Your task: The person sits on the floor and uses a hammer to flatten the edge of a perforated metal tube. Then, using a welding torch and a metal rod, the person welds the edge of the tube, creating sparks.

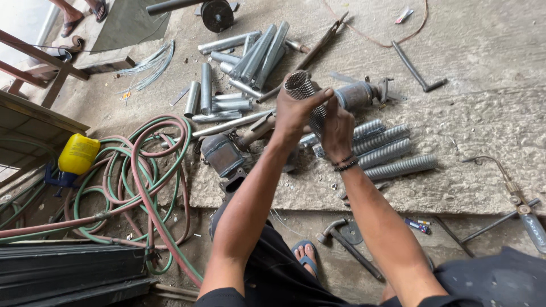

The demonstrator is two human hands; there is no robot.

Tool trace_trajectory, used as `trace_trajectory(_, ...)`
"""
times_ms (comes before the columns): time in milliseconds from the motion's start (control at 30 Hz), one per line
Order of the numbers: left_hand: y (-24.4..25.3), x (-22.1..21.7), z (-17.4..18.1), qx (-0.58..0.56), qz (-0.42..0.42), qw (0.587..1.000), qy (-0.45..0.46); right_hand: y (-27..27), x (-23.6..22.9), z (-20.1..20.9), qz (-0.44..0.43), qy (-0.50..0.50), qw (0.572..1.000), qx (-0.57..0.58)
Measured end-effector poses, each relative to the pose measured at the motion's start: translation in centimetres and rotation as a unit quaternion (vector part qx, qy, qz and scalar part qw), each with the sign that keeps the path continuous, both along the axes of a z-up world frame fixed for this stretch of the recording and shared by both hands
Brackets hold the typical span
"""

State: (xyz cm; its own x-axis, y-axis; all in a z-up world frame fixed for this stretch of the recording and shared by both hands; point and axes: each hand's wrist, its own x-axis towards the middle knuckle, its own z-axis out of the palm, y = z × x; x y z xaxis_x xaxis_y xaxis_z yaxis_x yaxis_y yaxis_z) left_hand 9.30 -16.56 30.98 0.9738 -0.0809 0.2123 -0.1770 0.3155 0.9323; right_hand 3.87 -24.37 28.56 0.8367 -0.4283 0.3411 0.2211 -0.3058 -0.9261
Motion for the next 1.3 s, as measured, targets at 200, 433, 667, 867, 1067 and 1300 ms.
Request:
trace_trajectory(200, 4.0, 0.9, -0.1, -0.109, -0.194, 0.974, 0.048, -4.2, -0.2, 0.9, 0.175, -0.05, 0.983, 0.003)
trace_trajectory(433, 3.7, -1.0, 0.3, -0.029, -0.389, 0.921, 0.014, -8.0, -2.5, 9.1, 0.367, -0.12, 0.905, -0.181)
trace_trajectory(667, 3.6, -7.6, 8.4, 0.18, -0.331, 0.915, -0.146, -11.4, -6.3, 11.9, 0.452, -0.016, 0.858, -0.244)
trace_trajectory(867, 2.3, -10.9, 9.4, 0.367, -0.243, 0.761, -0.477, -12.9, -11.5, 13.4, 0.432, -0.101, 0.802, -0.4)
trace_trajectory(1067, 1.5, -13.2, 7.5, 0.435, -0.304, 0.702, -0.476, -12.8, -14.4, 11.9, 0.438, -0.096, 0.811, -0.375)
trace_trajectory(1300, 1.4, -13.8, 6.4, 0.398, -0.381, 0.693, -0.465, -13.3, -15.3, 9.4, 0.479, -0.103, 0.764, -0.42)
